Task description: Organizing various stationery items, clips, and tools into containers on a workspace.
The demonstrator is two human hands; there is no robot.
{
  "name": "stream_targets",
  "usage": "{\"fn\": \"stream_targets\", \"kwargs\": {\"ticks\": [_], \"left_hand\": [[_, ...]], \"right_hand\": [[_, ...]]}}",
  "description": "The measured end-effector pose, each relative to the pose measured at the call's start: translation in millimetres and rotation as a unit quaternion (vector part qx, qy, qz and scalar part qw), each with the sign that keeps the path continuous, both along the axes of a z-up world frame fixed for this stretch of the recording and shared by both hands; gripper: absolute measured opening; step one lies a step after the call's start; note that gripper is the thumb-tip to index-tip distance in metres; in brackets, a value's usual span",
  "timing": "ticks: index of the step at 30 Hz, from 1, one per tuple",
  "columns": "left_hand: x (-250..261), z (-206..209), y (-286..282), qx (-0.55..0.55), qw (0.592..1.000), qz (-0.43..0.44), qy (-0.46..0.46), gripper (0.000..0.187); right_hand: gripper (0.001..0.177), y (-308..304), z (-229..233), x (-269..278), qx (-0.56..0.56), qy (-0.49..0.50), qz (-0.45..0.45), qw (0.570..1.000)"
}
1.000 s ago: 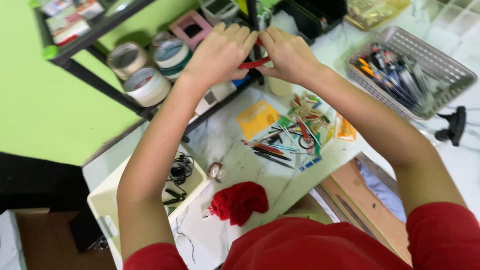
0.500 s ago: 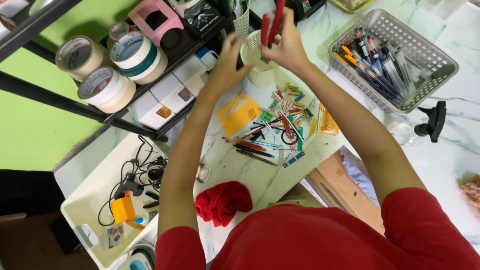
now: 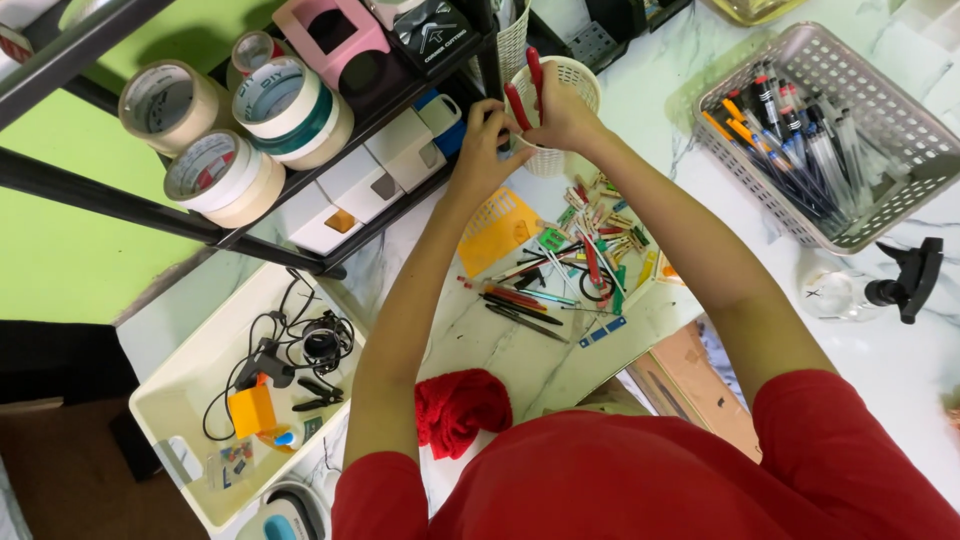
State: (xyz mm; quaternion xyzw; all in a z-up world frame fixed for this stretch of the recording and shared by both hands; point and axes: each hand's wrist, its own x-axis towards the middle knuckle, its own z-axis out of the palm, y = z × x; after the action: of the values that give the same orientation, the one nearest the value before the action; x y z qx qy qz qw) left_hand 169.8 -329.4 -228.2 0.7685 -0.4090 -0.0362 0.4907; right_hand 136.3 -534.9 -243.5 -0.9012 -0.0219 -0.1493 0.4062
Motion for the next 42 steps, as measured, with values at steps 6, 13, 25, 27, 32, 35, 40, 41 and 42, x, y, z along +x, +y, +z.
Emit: {"fn": "stream_targets", "kwargs": {"ticks": [6,13,25,27,32,35,40,41,42], "left_hand": [[2,-1,2,-0.017,1.000,-0.016,0.011,0.041],[-6,13,12,-0.008,1.000,-0.024,0.017,0.038],[-29,114,70,0.051,0.997,-0.012,-0.060,0.017],[-31,119,80,0.072,0.995,-0.012,-0.065,0.017],[-31,100,88,0.127,0.989,-0.054,-0.045,0.028],[-30,69,72,0.108,0.990,-0.074,-0.056,0.043],[-29,34,38,0.095,0.990,-0.079,-0.072,0.055],[-29,28,32,0.105,0.990,-0.067,-0.068,0.055],[-33,30,29,0.104,0.990,-0.069,-0.068,0.055]], "right_hand": [[0.082,-2,-12,11,-0.092,0.068,0.001,0.993],[0.077,9,9,-5,-0.155,0.055,-0.028,0.986],[0.029,94,109,-71,-0.293,0.006,0.019,0.956],[0.026,96,105,-67,-0.280,0.005,0.034,0.959],[0.058,70,84,-35,-0.255,0.012,-0.096,0.962],[0.092,38,46,-8,-0.176,-0.061,-0.073,0.980],[0.105,23,24,6,-0.109,-0.081,-0.023,0.990],[0.104,21,25,5,-0.098,-0.063,-0.030,0.993],[0.104,20,27,2,-0.100,-0.062,-0.032,0.993]]}}
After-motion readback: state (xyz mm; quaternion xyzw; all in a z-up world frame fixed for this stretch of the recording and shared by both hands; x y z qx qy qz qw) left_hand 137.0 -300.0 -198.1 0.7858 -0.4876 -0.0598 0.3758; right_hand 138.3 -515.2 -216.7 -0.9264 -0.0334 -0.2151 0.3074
